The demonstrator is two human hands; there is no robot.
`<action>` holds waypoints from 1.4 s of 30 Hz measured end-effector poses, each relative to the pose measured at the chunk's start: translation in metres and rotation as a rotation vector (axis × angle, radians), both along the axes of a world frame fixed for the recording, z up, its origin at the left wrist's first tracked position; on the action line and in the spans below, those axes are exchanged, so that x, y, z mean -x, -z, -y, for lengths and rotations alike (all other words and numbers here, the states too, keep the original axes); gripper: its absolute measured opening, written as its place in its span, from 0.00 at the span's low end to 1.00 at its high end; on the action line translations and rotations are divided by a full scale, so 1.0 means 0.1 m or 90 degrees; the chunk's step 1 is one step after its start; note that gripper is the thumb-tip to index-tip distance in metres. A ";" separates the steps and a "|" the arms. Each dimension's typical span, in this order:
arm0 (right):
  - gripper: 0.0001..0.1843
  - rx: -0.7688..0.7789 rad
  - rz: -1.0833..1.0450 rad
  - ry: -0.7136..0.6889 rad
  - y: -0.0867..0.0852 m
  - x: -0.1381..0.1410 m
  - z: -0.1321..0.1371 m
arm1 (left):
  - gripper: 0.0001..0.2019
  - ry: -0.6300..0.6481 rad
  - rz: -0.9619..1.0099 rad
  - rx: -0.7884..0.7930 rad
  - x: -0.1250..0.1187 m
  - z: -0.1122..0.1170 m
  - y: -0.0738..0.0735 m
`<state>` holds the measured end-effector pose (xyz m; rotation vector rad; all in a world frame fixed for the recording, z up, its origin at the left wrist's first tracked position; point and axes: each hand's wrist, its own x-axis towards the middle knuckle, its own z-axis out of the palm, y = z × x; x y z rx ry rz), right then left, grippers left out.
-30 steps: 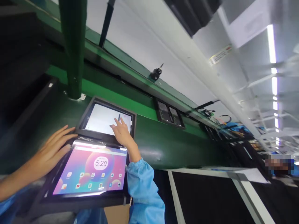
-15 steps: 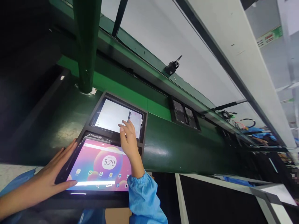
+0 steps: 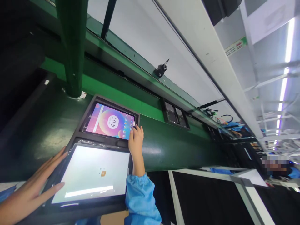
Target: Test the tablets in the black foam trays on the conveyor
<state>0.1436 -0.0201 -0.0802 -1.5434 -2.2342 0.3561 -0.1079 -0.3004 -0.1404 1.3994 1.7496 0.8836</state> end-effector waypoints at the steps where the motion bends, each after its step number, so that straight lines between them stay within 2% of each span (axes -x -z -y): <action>1: 0.27 -0.002 0.000 0.008 0.00 -0.06 -0.01 | 0.35 0.001 -0.007 -0.002 0.01 0.01 0.02; 5: 0.25 0.003 -0.012 0.011 -0.05 -0.19 0.08 | 0.37 0.021 -0.006 -0.017 0.07 0.04 0.11; 8: 0.23 0.022 -0.040 0.002 -0.09 -0.25 0.23 | 0.38 0.003 0.025 -0.027 0.08 0.06 0.17; 13: 0.21 0.055 0.053 -0.021 -0.13 -0.27 0.37 | 0.37 0.017 0.016 -0.005 0.07 0.05 0.19; 15: 0.21 0.032 0.056 -0.021 -0.18 -0.25 0.42 | 0.37 0.032 0.017 0.003 0.10 0.04 0.15; 19: 0.21 -0.051 -0.042 0.000 -0.31 -0.24 0.71 | 0.34 0.020 0.067 0.009 0.12 0.01 -0.03; 23: 0.21 0.039 -0.049 -0.022 -0.32 -0.34 1.21 | 0.30 -0.062 0.084 0.012 0.04 -0.04 -0.19; 25: 0.22 0.068 -0.061 0.019 -0.23 -0.45 1.45 | 0.29 -0.075 0.073 -0.008 0.01 -0.06 -0.18; 27: 0.24 0.080 -0.121 0.130 -0.10 -0.59 1.64 | 0.30 -0.084 0.056 -0.037 0.01 -0.07 -0.13; 29: 0.29 0.138 -0.218 0.258 0.02 -0.73 1.75 | 0.32 -0.098 0.056 -0.059 0.04 -0.10 -0.06; 31: 0.35 0.239 -0.315 0.322 0.11 -0.84 1.80 | 0.34 -0.116 0.073 -0.059 0.08 -0.15 0.00; 33: 0.38 0.314 -0.368 0.299 0.14 -0.88 1.78 | 0.35 -0.131 0.087 -0.050 0.12 -0.23 0.02; 38: 0.44 0.312 -0.301 0.246 0.09 -0.80 1.69 | 0.37 -0.139 0.100 -0.086 0.16 -0.43 -0.01; 42: 0.47 0.362 -0.273 0.188 0.04 -0.86 1.71 | 0.32 -0.145 0.079 -0.075 0.18 -0.45 -0.06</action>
